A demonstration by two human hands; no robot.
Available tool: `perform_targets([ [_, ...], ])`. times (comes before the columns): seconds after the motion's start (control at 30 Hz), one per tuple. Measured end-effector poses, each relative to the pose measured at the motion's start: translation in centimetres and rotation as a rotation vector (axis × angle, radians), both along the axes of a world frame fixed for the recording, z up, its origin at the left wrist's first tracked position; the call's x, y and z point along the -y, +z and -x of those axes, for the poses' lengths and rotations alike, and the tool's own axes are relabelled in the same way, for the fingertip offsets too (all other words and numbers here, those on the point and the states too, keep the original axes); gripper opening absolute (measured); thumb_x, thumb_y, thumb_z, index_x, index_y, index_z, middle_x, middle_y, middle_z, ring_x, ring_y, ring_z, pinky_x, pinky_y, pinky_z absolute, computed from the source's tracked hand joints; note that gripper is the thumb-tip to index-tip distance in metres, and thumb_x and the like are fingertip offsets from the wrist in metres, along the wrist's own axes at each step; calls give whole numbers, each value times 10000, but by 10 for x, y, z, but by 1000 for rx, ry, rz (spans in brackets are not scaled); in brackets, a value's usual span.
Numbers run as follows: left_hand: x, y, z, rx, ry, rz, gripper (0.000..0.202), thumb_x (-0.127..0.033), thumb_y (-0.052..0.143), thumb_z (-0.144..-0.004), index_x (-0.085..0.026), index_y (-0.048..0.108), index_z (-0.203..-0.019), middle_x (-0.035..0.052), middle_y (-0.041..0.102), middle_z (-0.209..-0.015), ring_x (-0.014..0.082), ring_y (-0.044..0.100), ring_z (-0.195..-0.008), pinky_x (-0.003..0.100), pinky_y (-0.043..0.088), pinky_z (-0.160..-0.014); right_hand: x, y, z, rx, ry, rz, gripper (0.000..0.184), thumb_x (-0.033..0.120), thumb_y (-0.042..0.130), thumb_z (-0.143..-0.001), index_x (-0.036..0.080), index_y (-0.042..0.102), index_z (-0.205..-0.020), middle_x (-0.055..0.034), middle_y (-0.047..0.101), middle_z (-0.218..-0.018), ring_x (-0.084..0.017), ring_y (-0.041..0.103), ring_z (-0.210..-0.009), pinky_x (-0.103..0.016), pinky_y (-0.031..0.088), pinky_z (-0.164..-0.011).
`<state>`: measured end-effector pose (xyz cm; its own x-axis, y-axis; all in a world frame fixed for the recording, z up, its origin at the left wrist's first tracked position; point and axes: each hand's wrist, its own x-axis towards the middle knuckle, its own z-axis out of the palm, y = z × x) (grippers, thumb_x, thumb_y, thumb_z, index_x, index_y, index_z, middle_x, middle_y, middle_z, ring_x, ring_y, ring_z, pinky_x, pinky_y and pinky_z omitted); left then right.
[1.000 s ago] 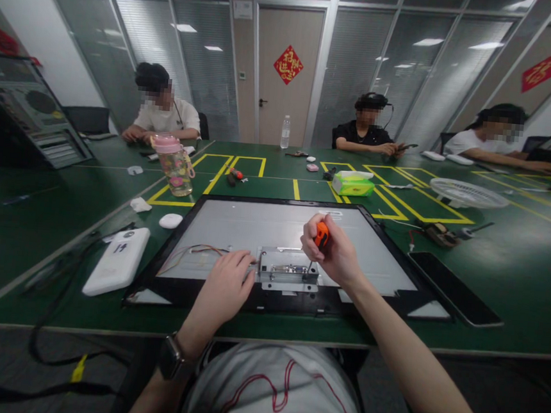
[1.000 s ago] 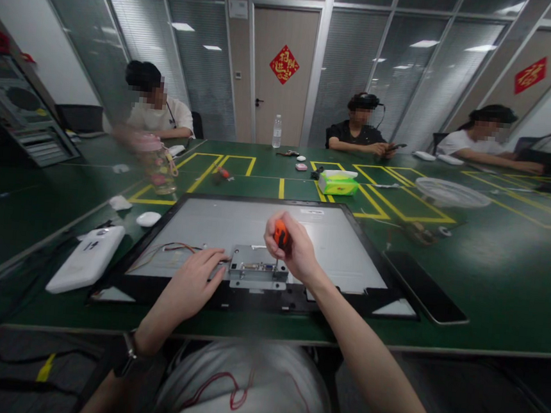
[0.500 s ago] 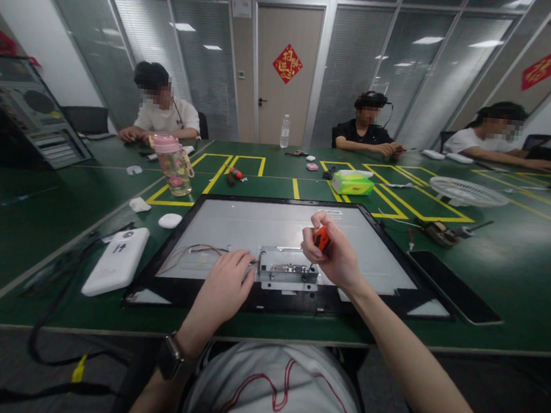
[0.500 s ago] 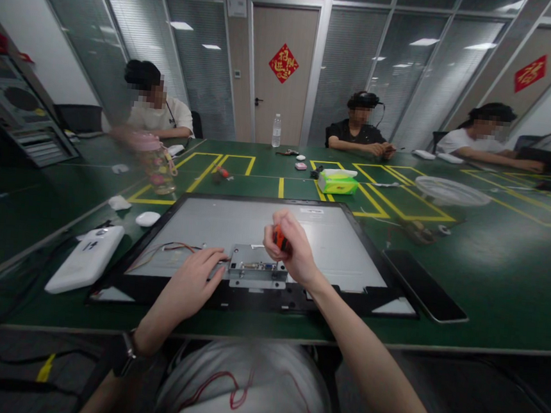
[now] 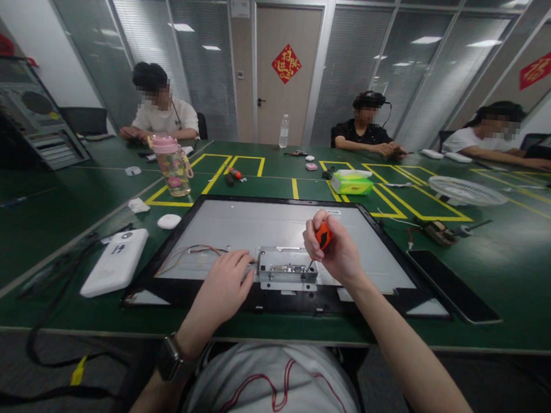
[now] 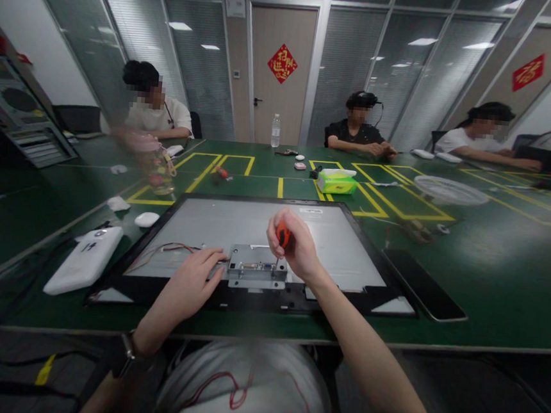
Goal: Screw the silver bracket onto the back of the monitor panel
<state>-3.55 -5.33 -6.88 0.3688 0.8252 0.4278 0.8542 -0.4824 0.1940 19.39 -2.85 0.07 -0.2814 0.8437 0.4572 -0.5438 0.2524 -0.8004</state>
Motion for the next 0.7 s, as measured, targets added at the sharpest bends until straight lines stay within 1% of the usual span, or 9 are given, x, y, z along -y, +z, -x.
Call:
perform_targets([
  [0.13,1,1,-1,3,4,7,219,-217,462,-941,-184,617,-1092,96,657,-1151,259,600,-1094,451,482,-983,1,-1,1,36,-3,-7,311,478,580,-889,201,522,-761,55,497,-545,-74,349,-394,-192,285,-384],
  [0.23,1,2,-2,3,8,17,214,-214,472,-938,-181,620,-1089,96,655,-1158,259,599,-1095,450,478,-989,3,-1,2,45,32,13,343,494,569,-900,189,539,-746,54,470,-541,-68,310,-406,-192,251,-397],
  [0.33,1,2,-2,3,5,25,222,-214,471,-941,-177,617,-1104,99,655,-1162,258,596,-1099,450,476,-988,5,-1,4,45,75,26,364,506,547,-913,190,527,-733,70,401,-516,-67,239,-421,-196,210,-422],
  [0.43,1,3,-1,6,1,18,220,-216,464,-945,-180,616,-1099,98,654,-1165,257,594,-1100,449,475,-989,7,-1,4,55,104,7,342,532,539,-907,211,507,-794,88,377,-496,-75,196,-423,-203,193,-434],
  [0.53,1,3,-1,-1,2,20,220,-214,466,-947,-171,616,-1102,103,649,-1175,261,590,-1112,456,467,-1003,8,-1,4,73,103,-16,306,514,576,-879,230,471,-831,96,386,-492,-82,211,-423,-204,197,-438],
  [0.63,1,3,-1,-12,5,31,227,-207,471,-945,-159,615,-1114,110,645,-1183,264,586,-1121,462,465,-1009,6,-2,3,79,100,-18,286,476,590,-869,227,462,-807,94,400,-498,-77,224,-416,-198,203,-429],
  [0.7,1,2,-1,-15,7,33,227,-203,473,-944,-154,615,-1115,112,646,-1184,265,587,-1119,464,466,-1008,4,-2,3,56,98,-12,290,477,586,-868,221,475,-787,90,416,-501,-70,224,-403,-196,201,-413],
])
